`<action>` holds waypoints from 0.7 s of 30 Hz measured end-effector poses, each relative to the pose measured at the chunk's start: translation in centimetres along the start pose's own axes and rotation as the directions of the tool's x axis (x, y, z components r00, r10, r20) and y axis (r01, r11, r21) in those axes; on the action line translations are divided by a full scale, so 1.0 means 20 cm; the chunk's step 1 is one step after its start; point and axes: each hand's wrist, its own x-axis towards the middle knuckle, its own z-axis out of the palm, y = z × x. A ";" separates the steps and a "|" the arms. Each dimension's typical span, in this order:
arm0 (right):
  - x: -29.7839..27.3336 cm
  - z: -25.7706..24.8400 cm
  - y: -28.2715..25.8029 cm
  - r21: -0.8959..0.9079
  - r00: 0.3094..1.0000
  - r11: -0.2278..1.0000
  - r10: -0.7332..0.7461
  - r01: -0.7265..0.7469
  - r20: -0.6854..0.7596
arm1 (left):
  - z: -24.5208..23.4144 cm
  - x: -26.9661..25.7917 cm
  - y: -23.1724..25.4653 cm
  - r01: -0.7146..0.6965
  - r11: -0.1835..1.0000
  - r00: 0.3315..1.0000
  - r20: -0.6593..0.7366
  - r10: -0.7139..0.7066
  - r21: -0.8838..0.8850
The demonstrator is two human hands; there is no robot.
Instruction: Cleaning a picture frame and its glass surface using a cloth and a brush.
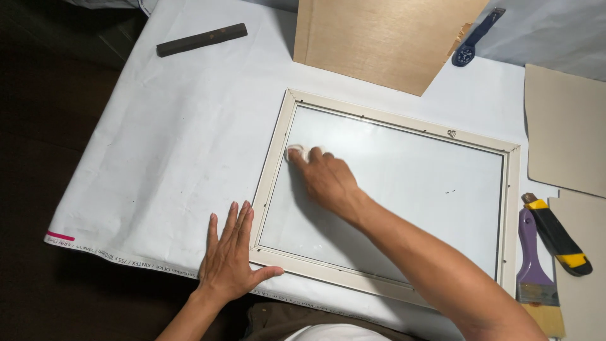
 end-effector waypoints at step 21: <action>0.28 0.15 0.34 0.078 0.824 0.988 -0.064 0.131 -0.563 | -0.03 0.01 0.02 0.020 0.999 1.000 0.005 -0.020 -0.029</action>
